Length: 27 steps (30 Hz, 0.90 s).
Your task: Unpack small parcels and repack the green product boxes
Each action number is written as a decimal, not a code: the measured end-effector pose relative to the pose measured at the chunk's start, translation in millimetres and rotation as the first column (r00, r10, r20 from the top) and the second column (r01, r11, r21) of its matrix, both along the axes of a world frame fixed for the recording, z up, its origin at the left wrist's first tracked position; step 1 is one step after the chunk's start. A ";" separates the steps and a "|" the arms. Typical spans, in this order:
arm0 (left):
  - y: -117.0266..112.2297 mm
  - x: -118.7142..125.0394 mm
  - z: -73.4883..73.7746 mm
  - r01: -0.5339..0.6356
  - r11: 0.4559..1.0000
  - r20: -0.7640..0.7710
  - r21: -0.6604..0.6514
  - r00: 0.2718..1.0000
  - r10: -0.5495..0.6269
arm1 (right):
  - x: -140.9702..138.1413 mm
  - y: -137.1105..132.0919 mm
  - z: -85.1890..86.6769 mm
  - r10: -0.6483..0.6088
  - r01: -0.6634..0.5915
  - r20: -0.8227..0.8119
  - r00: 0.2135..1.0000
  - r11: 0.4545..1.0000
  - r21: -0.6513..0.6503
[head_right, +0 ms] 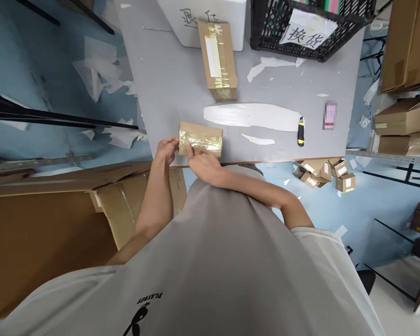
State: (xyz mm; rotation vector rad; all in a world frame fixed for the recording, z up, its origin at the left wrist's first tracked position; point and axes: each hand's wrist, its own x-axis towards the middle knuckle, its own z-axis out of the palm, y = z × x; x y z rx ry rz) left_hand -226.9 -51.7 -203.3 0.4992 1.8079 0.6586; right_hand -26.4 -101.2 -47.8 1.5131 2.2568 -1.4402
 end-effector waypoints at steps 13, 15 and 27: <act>14.3 2.8 16.3 0.460 0.873 0.341 0.165 0.804 -0.488 | 146.4 -20.5 -36.1 -0.727 0.726 0.072 0.683 0.686 0.046; 12.6 18.9 24.5 0.552 0.797 0.270 0.246 0.750 -0.604 | 161.3 -19.3 -48.7 -0.792 0.792 0.008 0.611 0.611 -0.014; -35.3 11.2 18.7 0.649 0.737 0.119 0.189 0.730 -0.673 | 167.7 -51.0 -86.0 -0.826 0.831 -0.100 0.554 0.556 0.012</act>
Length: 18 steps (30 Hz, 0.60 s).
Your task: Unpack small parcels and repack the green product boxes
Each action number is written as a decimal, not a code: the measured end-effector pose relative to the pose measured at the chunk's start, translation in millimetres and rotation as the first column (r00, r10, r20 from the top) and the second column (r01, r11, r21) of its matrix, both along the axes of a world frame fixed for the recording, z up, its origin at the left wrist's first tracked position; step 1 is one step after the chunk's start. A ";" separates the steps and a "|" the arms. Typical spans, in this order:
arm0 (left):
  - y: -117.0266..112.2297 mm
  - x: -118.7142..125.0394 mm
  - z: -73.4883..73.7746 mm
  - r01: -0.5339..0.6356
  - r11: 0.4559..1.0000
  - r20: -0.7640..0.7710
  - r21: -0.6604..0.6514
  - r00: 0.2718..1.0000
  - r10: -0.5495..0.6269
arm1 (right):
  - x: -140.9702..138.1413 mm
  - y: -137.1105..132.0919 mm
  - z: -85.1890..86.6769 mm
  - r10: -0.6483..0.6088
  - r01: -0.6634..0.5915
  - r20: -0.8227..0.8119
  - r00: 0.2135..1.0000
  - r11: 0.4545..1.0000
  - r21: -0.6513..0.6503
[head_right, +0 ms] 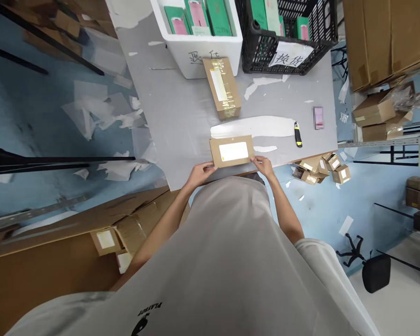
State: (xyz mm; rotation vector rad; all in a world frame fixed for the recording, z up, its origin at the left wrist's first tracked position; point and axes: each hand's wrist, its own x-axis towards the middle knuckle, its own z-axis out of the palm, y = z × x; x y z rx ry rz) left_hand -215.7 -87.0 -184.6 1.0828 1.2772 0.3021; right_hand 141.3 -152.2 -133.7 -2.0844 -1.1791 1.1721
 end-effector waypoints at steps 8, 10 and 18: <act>59.5 1.0 -8.5 -0.195 0.976 -0.060 0.097 0.978 0.202 | 14.9 40.6 -16.7 -0.096 0.098 0.081 0.992 0.995 -0.022; 97.0 12.2 -0.6 -0.260 0.946 -0.047 0.195 0.960 0.274 | 20.2 83.7 -14.8 -0.084 0.082 0.054 0.995 0.996 0.035; 214.0 103.5 45.9 -0.228 0.924 -0.061 0.306 0.964 0.258 | -2.0 256.1 3.9 0.051 -0.051 -0.010 0.999 0.998 0.031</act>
